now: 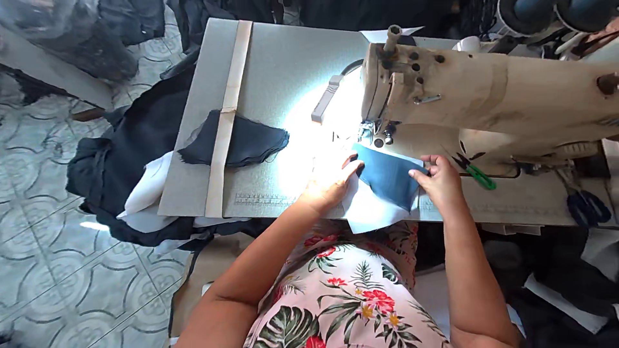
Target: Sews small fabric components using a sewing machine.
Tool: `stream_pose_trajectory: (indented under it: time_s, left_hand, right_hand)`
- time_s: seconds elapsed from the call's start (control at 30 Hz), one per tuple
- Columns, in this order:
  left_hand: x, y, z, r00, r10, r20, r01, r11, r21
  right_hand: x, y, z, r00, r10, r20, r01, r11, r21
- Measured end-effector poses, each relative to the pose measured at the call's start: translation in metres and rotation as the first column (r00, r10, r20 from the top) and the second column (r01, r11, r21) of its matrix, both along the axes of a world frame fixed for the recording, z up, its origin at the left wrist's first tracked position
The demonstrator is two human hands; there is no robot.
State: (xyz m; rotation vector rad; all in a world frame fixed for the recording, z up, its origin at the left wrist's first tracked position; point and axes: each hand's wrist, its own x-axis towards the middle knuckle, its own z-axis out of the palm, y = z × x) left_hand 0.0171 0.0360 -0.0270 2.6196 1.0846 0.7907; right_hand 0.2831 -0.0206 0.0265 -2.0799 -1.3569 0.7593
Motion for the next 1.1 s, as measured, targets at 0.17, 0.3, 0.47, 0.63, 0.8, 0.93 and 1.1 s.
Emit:
stream_pose_trajectory:
  time_s: [0.17,0.3,0.47,0.63,0.8,0.93,1.1]
  left_hand:
    - [0.001,0.001,-0.003,1.0,0.014,0.017,-0.014,1.0,0.018]
    - [0.0,0.001,-0.003,1.0,0.011,0.015,-0.011,1.0,0.022]
    - [0.0,0.002,-0.003,1.0,0.014,0.022,-0.014,0.999,0.04]
    - [-0.001,0.002,-0.002,1.0,0.013,-0.005,-0.013,1.0,0.007]
    - [0.001,0.001,-0.001,0.997,0.05,-0.056,-0.053,0.997,-0.056]
    - [0.001,0.001,-0.004,0.998,0.036,-0.045,-0.039,0.997,-0.071]
    - [0.0,0.0,-0.002,0.998,0.037,-0.043,-0.039,0.997,-0.063]
  right_hand:
    - [0.001,0.01,-0.003,0.992,-0.041,0.122,0.033,0.997,0.066]
    - [-0.004,-0.016,-0.001,0.971,-0.023,0.239,-0.012,0.99,0.141]
    - [-0.024,-0.059,-0.014,0.951,0.066,0.301,-0.12,0.979,0.166]
    - [-0.026,-0.07,-0.029,0.934,0.021,0.357,-0.111,0.966,0.235]
    - [-0.028,-0.076,-0.036,0.931,-0.012,0.364,-0.101,0.951,0.291]
    - [-0.028,-0.081,-0.04,0.931,-0.012,0.365,-0.117,0.937,0.329]
    - [-0.025,-0.091,-0.042,0.912,0.033,0.41,-0.189,0.919,0.345]
